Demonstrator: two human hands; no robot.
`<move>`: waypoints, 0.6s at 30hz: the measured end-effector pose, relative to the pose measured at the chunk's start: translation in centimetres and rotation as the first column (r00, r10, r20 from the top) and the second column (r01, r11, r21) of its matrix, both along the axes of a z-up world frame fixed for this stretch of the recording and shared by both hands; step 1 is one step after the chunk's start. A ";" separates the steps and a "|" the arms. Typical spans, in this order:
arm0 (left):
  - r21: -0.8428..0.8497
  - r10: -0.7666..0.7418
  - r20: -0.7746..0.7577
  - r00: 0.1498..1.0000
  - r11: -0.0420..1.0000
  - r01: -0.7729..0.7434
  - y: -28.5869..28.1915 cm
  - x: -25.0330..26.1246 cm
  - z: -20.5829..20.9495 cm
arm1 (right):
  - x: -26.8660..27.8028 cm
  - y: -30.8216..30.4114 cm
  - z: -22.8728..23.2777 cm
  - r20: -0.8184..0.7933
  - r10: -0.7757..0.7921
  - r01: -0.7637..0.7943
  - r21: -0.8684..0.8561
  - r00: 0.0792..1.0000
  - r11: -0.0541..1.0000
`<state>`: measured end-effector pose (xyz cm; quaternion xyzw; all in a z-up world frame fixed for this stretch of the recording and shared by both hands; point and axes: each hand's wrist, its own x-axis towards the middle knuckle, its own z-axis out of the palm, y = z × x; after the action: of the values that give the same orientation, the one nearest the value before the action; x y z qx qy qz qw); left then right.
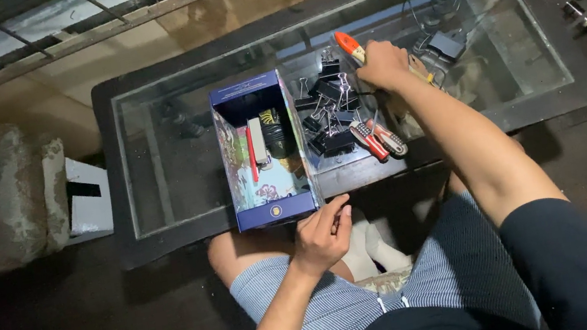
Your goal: The person sits on the floor and uses a paintbrush to clean the bristles of a red-handled brush, then a blue-handled brush, by brushing them repeatedly. The person places the cleaned brushes into a decorative box on the glass table and briefly handles two small flag-shaped objects.
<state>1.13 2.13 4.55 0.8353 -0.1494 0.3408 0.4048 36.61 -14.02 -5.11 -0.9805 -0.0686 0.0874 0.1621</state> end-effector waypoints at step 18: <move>-0.686 -0.313 -0.319 0.894 0.728 0.009 -1.2 -2.0 -1.0 | -24.2 -3.0 11.7 -0.092 0.195 0.019 0.937 0.976 0.348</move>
<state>-0.83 0.93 3.56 0.6697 -0.0018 0.1490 0.7275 12.37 -17.06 6.62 -0.6956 -0.1434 0.1334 0.6913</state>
